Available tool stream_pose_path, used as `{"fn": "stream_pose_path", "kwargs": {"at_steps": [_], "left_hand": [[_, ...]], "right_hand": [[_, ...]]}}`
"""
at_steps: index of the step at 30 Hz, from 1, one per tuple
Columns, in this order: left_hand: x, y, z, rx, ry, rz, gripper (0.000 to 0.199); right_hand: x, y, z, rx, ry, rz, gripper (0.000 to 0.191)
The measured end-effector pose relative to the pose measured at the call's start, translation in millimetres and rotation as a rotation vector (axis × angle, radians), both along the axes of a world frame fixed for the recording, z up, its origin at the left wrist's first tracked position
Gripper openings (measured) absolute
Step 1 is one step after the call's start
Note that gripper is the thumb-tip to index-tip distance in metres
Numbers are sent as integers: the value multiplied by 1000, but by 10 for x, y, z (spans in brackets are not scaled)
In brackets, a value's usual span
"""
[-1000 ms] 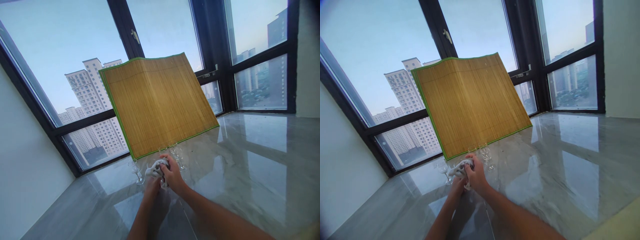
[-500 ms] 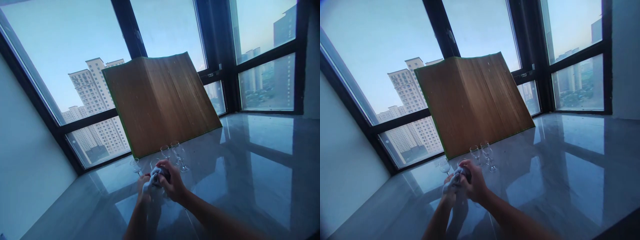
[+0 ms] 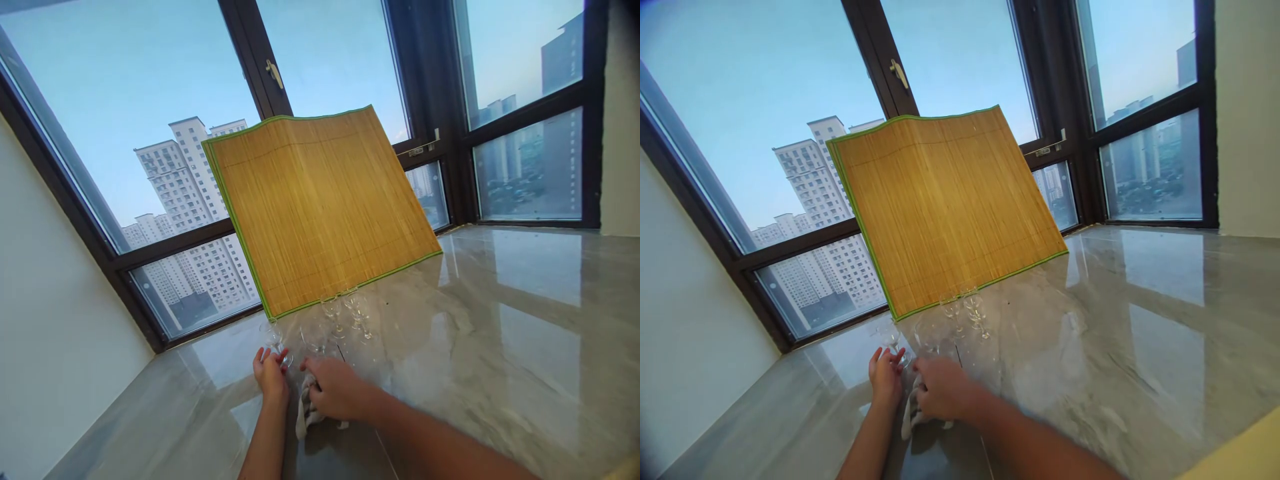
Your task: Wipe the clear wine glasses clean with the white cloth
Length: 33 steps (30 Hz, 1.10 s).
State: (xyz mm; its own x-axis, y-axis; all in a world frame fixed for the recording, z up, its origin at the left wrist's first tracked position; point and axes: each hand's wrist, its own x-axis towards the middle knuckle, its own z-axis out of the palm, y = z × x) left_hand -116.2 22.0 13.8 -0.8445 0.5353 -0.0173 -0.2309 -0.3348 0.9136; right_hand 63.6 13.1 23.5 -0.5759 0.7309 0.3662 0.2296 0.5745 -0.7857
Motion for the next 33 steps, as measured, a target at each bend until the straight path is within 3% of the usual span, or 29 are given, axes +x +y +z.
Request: {"fn": "stream_pose_path", "kwargs": {"at_steps": [4,11,27,33], "left_hand": [[28,4,9,-16,33,-89,57],[37,32,-42,-68,103,-137,52],[23,99,-60,-110,146,-109,48],[30,111,-62,-129,172,-115,47]], "right_hand": [[-15,50,-67,223,-223,9,40],[0,35,-30,192,-276,-57,39],[12,25,39,220,-399,-102,44],[16,26,43,226,-423,-115,37]]}}
